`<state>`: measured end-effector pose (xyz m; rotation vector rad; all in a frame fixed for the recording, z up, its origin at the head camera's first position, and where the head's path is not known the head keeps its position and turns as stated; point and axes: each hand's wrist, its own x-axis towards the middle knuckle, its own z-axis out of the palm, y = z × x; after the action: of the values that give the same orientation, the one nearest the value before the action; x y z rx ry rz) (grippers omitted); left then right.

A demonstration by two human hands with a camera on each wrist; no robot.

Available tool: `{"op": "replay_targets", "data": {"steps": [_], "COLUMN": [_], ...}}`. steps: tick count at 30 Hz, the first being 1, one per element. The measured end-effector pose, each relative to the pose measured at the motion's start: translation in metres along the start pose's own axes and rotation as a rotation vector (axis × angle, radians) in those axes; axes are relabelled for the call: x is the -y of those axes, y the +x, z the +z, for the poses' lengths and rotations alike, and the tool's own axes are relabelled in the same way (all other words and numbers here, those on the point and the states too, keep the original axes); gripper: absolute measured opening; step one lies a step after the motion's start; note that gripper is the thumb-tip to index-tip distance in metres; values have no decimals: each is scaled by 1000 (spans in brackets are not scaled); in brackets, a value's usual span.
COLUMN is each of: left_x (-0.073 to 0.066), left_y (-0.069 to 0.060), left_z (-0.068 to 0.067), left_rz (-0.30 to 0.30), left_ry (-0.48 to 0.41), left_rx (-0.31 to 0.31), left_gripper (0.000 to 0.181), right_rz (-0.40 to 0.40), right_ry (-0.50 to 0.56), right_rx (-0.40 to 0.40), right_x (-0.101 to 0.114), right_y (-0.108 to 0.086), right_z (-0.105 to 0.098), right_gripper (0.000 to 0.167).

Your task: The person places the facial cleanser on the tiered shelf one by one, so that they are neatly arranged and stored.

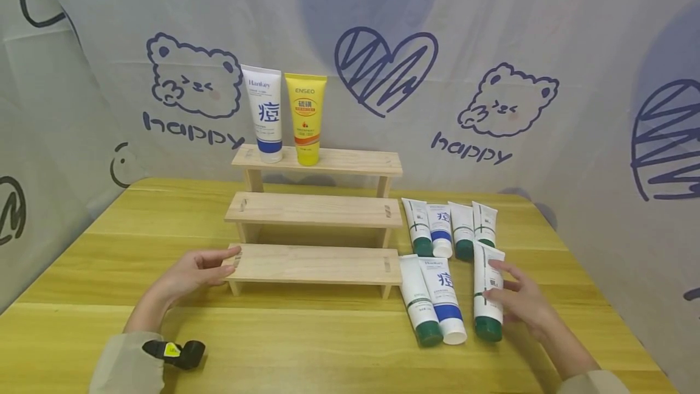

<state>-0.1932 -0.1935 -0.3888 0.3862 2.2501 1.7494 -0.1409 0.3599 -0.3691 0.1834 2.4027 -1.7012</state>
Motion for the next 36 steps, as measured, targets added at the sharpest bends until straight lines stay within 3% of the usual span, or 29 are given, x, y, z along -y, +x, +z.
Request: {"op": "replay_targets", "data": {"steps": [16,26,36], "left_x": [0,0,0], "left_y": [-1,-1,0], "left_z": [0,0,-1], "left_rz": [4,2,11], "left_ry": [-10,-14,-5], "left_rx": [7,6,12], "left_gripper": [52,52,52], "right_rz": [-114,-167,-248], "right_ry": [23,43,250], "right_rx": [-54,-62,-73], "right_x": [27,48,65], "right_y": [13,20,31], "right_z": [6,16,26], "right_gripper": [53,71,71]}}
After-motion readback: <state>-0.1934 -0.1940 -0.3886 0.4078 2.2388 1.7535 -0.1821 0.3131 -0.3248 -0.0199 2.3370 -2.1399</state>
